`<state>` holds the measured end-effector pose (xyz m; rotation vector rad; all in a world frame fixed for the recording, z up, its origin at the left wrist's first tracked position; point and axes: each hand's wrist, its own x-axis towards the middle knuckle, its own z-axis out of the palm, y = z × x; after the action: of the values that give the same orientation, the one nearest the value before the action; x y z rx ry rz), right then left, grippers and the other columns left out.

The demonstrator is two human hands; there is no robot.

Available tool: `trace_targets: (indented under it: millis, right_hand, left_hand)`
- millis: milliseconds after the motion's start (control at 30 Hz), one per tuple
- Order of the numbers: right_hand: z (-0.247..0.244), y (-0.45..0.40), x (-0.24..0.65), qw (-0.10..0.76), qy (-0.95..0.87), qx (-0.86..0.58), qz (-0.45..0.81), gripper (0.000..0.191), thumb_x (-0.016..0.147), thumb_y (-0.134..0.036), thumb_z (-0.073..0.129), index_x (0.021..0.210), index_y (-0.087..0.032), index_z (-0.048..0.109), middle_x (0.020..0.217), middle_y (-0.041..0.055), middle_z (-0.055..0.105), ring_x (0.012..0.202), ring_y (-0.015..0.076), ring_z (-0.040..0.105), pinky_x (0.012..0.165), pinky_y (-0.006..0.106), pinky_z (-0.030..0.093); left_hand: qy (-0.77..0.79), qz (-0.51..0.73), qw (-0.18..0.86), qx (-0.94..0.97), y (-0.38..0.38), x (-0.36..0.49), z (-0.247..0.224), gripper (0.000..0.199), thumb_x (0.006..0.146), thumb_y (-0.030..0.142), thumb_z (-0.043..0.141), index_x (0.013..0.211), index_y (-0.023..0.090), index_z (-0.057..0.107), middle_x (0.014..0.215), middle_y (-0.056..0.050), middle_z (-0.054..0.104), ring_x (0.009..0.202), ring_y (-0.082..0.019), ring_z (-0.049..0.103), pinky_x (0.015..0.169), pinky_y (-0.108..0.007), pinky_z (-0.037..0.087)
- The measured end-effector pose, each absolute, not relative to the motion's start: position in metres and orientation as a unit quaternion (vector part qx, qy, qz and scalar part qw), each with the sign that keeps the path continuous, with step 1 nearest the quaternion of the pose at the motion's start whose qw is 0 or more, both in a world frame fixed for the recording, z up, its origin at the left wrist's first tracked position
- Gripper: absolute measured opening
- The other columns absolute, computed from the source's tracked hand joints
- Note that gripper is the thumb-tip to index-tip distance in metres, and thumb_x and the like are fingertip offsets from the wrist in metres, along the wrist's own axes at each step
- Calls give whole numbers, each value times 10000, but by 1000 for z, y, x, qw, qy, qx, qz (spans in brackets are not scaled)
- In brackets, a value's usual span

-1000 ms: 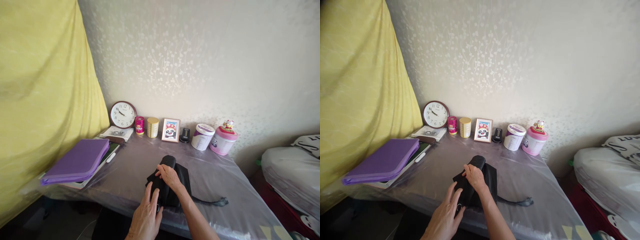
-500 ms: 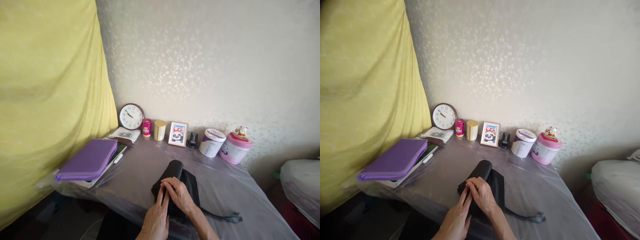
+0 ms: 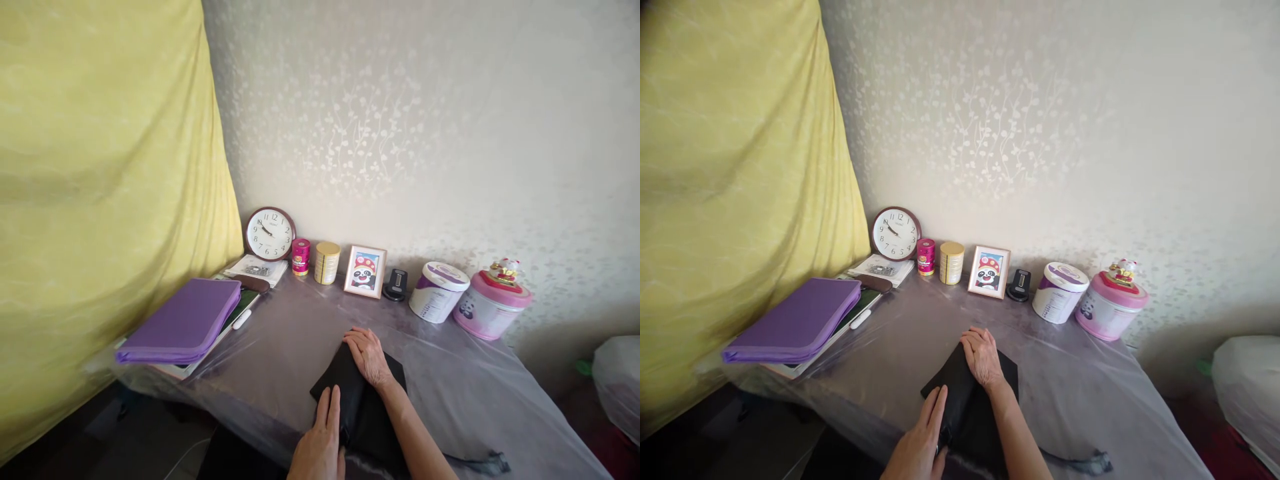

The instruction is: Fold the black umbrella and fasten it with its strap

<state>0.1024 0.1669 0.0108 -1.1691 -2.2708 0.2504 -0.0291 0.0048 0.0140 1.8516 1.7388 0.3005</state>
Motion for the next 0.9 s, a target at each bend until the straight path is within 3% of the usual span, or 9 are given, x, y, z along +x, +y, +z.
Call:
trace_targets:
  millis: [233,600,733,900]
  right_hand:
    - [12,187,105,268,-810,-505,127,333,897,-271,336,995,-209,648,1128,40,628,1083,170,515,977,321,318]
    - [10,152,184,357,-616,-685,150,327,784,-314,408,949,-150,638,977,102,666,919,219,610,836,334,445]
    - [-1,126,210,391,-570,-681,243,315,725,-370,471,875,-159,650,916,93,679,894,226,622,795,327,478]
    - [-6,99,210,421,-475,-658,406,349,690,-425,522,909,-178,636,938,82,669,860,205,640,631,277,522]
  left_hand:
    - [657,115,272,694,0,-27,18,790,716,109,367,1410,186,-2,1491,-74,63,1047,-214,568,834,-287,451]
    - [664,138,222,700,-9,-26,19,720,780,105,325,1413,180,-10,1483,-105,132,1103,-210,525,861,-290,425]
    - [660,152,214,704,-10,-27,14,713,795,130,321,1412,203,-29,1483,-104,131,1023,-194,567,818,-283,442]
    - [661,152,202,707,-11,-26,14,708,792,137,323,1414,194,-10,1480,-110,142,1012,-192,570,801,-272,440]
